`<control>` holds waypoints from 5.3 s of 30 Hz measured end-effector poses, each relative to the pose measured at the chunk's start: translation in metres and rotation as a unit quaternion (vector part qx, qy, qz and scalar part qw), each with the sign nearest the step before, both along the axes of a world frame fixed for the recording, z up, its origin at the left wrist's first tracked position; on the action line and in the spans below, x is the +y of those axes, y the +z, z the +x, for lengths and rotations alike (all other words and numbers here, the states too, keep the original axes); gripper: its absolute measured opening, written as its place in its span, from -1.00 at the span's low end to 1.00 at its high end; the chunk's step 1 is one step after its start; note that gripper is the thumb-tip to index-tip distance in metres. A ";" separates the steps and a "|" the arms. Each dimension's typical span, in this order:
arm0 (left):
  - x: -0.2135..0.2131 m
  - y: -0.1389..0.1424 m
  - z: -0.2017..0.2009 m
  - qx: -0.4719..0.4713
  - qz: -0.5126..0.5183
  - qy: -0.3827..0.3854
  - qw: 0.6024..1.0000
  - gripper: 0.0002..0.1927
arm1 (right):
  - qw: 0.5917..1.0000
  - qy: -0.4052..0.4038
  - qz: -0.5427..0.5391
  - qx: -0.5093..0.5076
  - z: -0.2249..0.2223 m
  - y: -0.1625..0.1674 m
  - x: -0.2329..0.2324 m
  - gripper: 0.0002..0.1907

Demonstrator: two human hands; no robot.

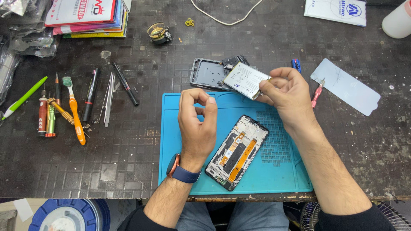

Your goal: The person disassembles a smartphone on a blue anti-static mat, using a screwdriver, spudger, and tweezers to remove screws, pry open the casing, and extract the battery and internal components. The person then places the removed parts on the workbench.

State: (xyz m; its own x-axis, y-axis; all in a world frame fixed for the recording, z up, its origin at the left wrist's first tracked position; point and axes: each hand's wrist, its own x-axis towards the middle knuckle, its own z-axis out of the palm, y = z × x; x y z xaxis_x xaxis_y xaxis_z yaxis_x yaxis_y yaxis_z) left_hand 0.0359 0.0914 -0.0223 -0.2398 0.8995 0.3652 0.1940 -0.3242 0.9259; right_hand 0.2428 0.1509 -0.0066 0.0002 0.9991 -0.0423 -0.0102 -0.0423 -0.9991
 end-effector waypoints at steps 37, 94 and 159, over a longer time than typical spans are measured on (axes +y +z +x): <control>0.001 0.004 -0.002 0.049 0.003 -0.017 0.999 -0.75 | 0.813 0.293 0.219 -0.452 -0.009 0.034 -0.033 -0.76; -0.002 0.008 0.003 0.081 0.012 -0.006 0.997 -0.71 | 0.761 0.437 0.024 -0.480 0.002 0.055 -0.039 -0.84; -0.005 -0.002 0.014 0.342 0.058 -0.153 0.925 -0.86 | 0.827 0.532 0.057 -0.170 0.004 0.051 -0.052 -0.60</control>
State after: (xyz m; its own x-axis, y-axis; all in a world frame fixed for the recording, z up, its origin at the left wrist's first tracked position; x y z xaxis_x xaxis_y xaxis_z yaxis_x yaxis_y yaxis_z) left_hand 0.0497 0.0869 -0.0239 0.3418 0.8324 0.4361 0.6049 -0.5500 0.5758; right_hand 0.2465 0.0994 0.0445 -0.8897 0.4388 -0.1263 0.2550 0.2481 -0.9346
